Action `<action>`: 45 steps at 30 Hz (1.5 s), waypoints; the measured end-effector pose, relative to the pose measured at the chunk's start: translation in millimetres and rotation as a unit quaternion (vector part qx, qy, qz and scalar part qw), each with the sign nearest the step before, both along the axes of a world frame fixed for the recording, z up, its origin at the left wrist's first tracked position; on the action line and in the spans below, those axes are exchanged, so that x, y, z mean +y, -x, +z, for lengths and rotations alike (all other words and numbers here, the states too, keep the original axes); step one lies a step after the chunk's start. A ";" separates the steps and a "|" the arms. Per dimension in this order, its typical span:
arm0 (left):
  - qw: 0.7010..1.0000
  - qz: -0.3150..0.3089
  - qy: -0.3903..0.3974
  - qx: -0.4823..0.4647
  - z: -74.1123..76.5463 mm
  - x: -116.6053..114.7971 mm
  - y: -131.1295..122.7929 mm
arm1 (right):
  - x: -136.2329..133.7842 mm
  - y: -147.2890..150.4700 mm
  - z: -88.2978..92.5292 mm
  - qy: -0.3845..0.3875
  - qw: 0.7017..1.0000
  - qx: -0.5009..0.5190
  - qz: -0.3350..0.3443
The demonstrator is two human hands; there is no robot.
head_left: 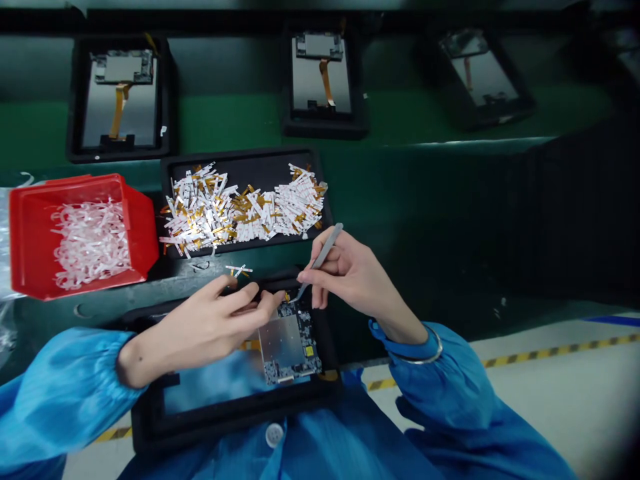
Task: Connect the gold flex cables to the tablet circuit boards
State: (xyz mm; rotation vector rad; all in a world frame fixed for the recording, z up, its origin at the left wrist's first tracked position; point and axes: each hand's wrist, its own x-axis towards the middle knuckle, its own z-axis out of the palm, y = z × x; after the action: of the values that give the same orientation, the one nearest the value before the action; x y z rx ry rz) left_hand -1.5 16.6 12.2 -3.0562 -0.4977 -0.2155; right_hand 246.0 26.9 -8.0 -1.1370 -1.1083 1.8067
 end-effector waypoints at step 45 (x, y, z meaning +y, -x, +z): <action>0.985 0.145 0.078 -0.045 -2.0 -33.4 -12.9 | -7.3 2.1 2.2 -0.045 0.996 -0.066 -0.036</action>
State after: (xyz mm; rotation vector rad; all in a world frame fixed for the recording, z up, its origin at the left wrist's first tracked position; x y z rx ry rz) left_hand 11.4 -16.8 10.3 -3.0782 -0.9996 -0.3167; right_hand 243.8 19.6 -5.8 -1.2422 -1.1967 1.6299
